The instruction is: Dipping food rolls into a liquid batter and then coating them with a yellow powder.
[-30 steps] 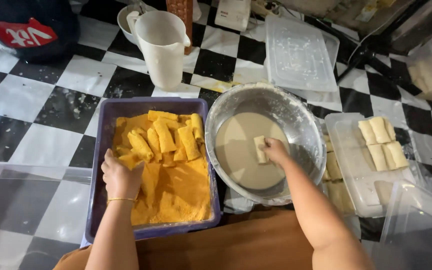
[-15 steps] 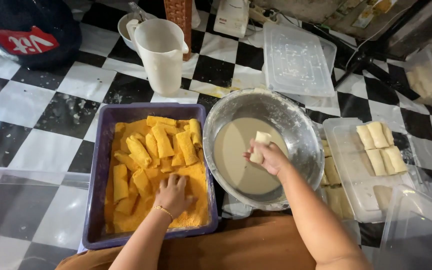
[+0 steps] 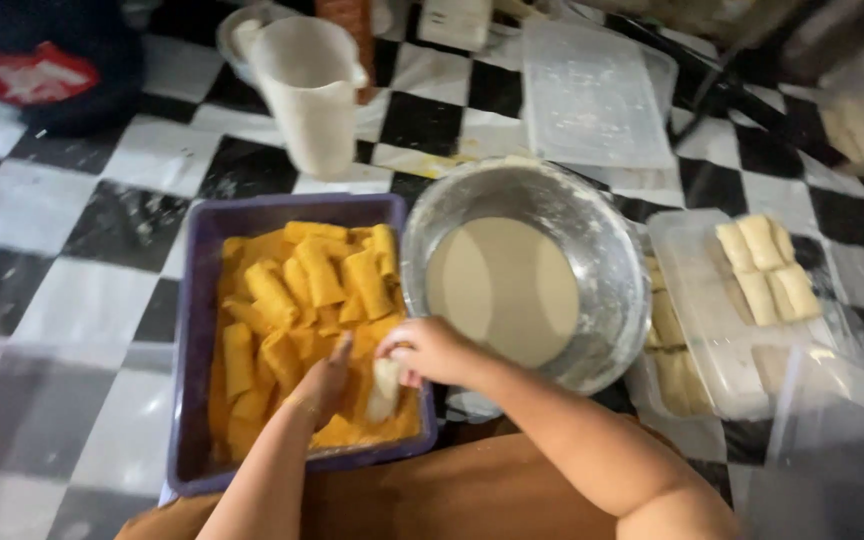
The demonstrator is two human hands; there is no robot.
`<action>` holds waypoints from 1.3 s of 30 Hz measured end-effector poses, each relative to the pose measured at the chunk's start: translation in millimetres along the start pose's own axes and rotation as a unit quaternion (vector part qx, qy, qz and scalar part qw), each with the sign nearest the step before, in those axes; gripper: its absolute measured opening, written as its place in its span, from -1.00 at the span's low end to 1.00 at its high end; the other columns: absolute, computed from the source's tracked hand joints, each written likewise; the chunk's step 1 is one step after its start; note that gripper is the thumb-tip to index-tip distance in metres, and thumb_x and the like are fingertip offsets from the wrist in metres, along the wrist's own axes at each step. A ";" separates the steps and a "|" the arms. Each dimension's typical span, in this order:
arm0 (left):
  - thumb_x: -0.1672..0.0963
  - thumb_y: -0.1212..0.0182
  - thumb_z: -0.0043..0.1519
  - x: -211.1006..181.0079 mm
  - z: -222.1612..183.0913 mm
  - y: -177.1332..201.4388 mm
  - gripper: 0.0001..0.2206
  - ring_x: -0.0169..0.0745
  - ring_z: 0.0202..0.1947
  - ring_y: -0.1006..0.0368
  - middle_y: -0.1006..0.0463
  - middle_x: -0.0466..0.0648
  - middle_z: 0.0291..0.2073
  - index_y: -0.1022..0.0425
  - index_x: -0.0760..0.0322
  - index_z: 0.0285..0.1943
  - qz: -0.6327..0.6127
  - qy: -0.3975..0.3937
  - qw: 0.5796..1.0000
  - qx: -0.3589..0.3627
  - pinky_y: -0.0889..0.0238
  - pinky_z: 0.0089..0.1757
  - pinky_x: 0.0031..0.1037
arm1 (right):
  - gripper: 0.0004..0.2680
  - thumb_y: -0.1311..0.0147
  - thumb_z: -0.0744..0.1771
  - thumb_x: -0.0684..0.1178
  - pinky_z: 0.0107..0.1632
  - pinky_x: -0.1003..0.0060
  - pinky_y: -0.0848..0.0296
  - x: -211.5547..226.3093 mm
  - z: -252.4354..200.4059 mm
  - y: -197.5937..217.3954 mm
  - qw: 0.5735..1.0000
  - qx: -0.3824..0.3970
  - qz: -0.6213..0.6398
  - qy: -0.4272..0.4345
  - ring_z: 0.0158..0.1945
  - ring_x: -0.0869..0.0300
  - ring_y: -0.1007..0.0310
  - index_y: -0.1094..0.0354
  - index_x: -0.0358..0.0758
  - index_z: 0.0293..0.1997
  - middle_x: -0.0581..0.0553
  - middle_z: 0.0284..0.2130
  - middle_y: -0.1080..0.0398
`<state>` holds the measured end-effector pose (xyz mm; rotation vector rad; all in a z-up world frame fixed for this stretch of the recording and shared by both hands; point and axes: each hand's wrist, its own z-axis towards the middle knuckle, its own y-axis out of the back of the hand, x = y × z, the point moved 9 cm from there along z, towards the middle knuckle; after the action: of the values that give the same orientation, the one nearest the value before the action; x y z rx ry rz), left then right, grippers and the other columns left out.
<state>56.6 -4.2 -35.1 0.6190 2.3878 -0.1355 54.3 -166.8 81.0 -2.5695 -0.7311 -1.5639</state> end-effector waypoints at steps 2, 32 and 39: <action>-0.22 0.14 0.25 -7.4 -3.5 -9.2 -0.21 0.13 0.14 -0.39 -0.47 0.30 0.20 -0.40 0.61 0.27 -0.185 0.045 0.982 0.004 -0.18 0.16 -0.27 | -0.82 0.06 0.32 -0.28 -0.39 0.36 -0.53 21.3 -3.5 11.2 0.986 -0.098 -0.105 0.082 -0.51 0.22 -0.53 -0.55 -0.32 -0.15 -0.11 -0.45 -0.56; 0.04 -0.15 0.33 -29.9 -7.1 -3.6 -0.64 -0.50 -0.68 0.07 -0.17 -0.23 -0.65 -0.57 0.44 0.13 -0.254 -0.027 0.966 -0.044 0.28 -0.59 -0.61 | -0.80 -0.02 0.57 -0.10 -0.27 0.09 -0.47 -470.3 -306.3 576.4 0.746 -0.613 -0.228 -0.127 -0.26 -0.07 -0.50 -0.41 -0.53 0.04 -0.34 -0.22 -0.49; -0.16 -0.51 -0.10 -23.6 7.7 -19.3 -0.31 -0.06 -0.23 -0.52 -0.57 0.04 -0.13 -0.44 0.30 0.05 0.381 -0.153 0.911 -0.019 -0.41 -0.11 -0.36 | -0.78 0.05 0.30 -0.28 0.08 0.67 -0.35 -155.6 -245.9 400.5 0.834 -0.535 0.074 0.113 -0.06 0.48 -0.31 -0.25 -0.05 -0.02 0.22 -0.13 -0.30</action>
<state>67.9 -32.5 -27.5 1.3507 1.7005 0.1455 -41.8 -647.5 149.3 -2.7654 0.5702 -2.6612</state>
